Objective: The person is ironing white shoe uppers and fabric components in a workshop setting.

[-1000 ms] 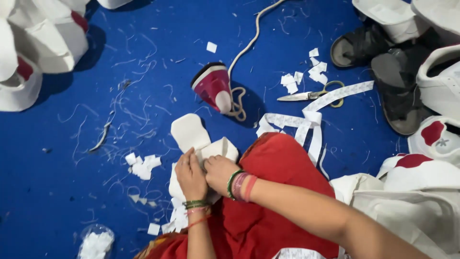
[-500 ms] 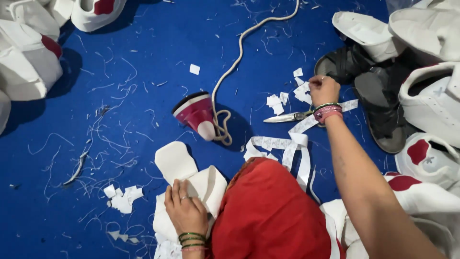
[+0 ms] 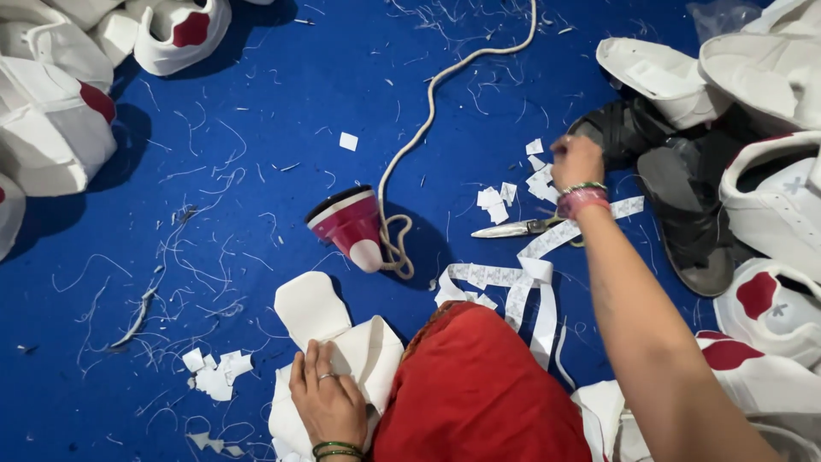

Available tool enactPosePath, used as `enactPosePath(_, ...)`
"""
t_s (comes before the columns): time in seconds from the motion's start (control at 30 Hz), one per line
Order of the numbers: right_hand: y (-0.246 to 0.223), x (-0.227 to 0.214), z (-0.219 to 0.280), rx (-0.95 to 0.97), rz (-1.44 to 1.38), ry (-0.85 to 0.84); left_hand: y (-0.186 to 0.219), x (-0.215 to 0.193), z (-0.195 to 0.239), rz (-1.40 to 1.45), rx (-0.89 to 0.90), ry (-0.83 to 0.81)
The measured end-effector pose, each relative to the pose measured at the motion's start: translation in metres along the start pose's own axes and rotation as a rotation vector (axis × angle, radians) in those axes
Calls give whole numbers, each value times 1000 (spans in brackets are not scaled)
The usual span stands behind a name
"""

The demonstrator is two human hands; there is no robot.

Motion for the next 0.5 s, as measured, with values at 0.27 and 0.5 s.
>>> enactPosePath(0.27, -11, -18, 33, -297, -17, 15, 0, 1, -1, 27, 5, 22)
enactPosePath(0.5, -33, -21, 27, -340, 204, -133, -2, 3, -1, 36, 13, 66)
Point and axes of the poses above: each hand's wrist, its own z-axis away from the middle knuckle, its own x-axis out of the palm, y = z × x, the point moved 3 cm from there along -z, towards the middle knuckle, and after that the axes turned 10 degrees about y, right-handed, at the moved point
